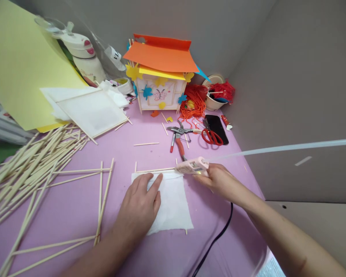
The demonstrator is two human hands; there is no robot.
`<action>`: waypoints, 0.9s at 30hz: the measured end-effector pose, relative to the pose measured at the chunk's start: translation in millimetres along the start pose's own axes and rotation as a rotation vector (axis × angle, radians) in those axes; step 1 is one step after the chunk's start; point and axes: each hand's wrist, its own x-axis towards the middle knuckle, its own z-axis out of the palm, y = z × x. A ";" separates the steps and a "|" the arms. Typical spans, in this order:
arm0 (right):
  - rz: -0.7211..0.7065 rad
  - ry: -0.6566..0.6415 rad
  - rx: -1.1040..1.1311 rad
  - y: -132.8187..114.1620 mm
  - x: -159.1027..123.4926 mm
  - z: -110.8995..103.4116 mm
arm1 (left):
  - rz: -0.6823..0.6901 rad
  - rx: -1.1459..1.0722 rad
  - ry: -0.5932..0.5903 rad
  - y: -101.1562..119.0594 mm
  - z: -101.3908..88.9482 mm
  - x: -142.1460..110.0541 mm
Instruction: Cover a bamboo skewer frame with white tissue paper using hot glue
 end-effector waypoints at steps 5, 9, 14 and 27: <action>0.000 0.002 -0.046 2.6 -0.3 -0.5 | -0.004 -0.002 0.010 -0.4 0.8 -1.1; -0.019 0.041 -0.064 3.6 -1.0 -0.4 | -0.004 -0.007 0.013 -0.8 1.5 -2.0; -0.050 0.082 -0.114 0.9 -4.3 0.1 | -0.011 -0.019 -0.003 -0.6 1.1 -1.8; -0.027 0.148 -0.245 -10.3 -13.4 0.2 | -0.027 -0.035 -0.031 -0.6 -0.5 -3.0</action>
